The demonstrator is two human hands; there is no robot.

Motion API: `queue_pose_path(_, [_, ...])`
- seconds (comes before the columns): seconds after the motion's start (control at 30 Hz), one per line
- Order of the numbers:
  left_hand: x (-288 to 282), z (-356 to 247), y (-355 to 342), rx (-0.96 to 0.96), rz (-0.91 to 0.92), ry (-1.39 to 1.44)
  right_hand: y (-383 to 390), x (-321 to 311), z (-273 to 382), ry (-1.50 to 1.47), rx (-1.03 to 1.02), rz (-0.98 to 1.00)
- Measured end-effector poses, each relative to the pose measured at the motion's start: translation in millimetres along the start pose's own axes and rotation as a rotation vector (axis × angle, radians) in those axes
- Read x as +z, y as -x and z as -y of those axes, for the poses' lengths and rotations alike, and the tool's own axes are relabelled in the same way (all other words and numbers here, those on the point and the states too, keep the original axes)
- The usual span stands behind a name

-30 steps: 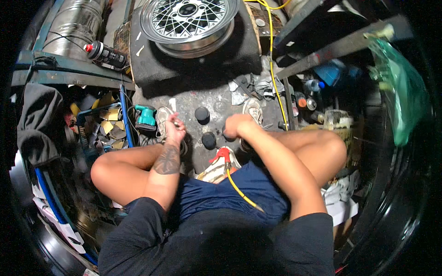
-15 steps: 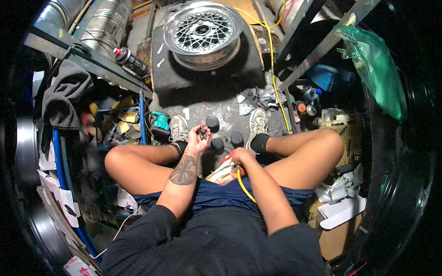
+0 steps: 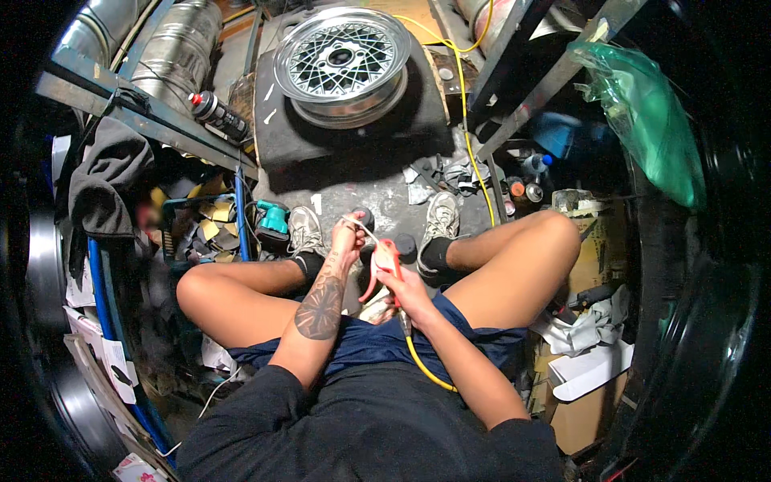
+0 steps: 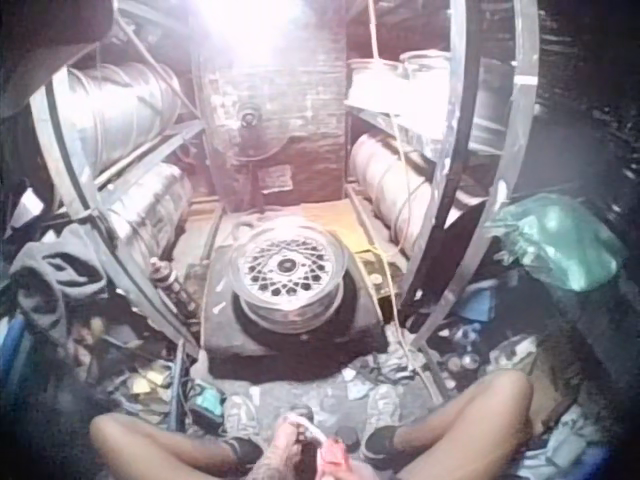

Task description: Cleaning and detailing a car wheel center cap using various hand tools.

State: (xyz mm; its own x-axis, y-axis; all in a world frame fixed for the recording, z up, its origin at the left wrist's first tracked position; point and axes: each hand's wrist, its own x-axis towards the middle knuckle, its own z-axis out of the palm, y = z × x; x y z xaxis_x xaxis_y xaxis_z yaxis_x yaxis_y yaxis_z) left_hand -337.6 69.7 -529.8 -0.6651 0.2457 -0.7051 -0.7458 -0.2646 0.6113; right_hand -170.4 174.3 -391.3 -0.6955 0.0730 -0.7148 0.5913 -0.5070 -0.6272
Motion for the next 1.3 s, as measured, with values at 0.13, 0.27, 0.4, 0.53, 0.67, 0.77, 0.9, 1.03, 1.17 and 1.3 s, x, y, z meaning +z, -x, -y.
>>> queue_pose_path(0.13, [1.8,-7.6,-6.6,-0.022,0.079,0.065,-14.5,8.4,-0.8,-0.246,0.06,0.23])
queue_pose_path(0.27, [-19.2,-6.0,-10.7,-0.12,0.217,0.655,1.3,3.3,10.7,-0.464,0.0,0.327])
queue_pose_path(0.4, [-24.4,-7.2,-12.9,-0.09,0.214,0.811,4.2,-26.2,-4.3,0.372,-0.298,-0.016])
queue_pose_path(0.53, [-31.6,1.4,-19.1,-0.122,0.098,0.735,40.6,0.4,9.3,1.019,-0.242,-0.001])
queue_pose_path(0.67, [-60.7,33.7,-34.6,-0.28,0.151,0.68,53.3,18.2,1.2,1.204,-0.342,-0.073])
queue_pose_path(0.77, [-53.2,48.7,-31.2,-0.287,0.046,0.652,50.4,15.0,0.7,1.244,-0.218,-0.119])
queue_pose_path(0.9, [-40.0,46.1,-29.9,-0.256,0.056,0.676,48.3,10.4,4.9,1.306,-0.245,-0.162])
queue_pose_path(1.03, [-37.5,37.6,-26.5,-0.265,0.135,0.493,50.5,10.3,7.9,1.291,-0.255,-0.129])
queue_pose_path(1.17, [-38.7,38.8,-20.2,-0.185,0.125,-0.128,62.2,15.6,16.7,1.26,-0.234,-0.078])
queue_pose_path(1.3, [-36.0,42.7,-5.3,0.559,-0.085,-1.143,76.4,15.6,28.8,1.29,-0.199,-0.052])
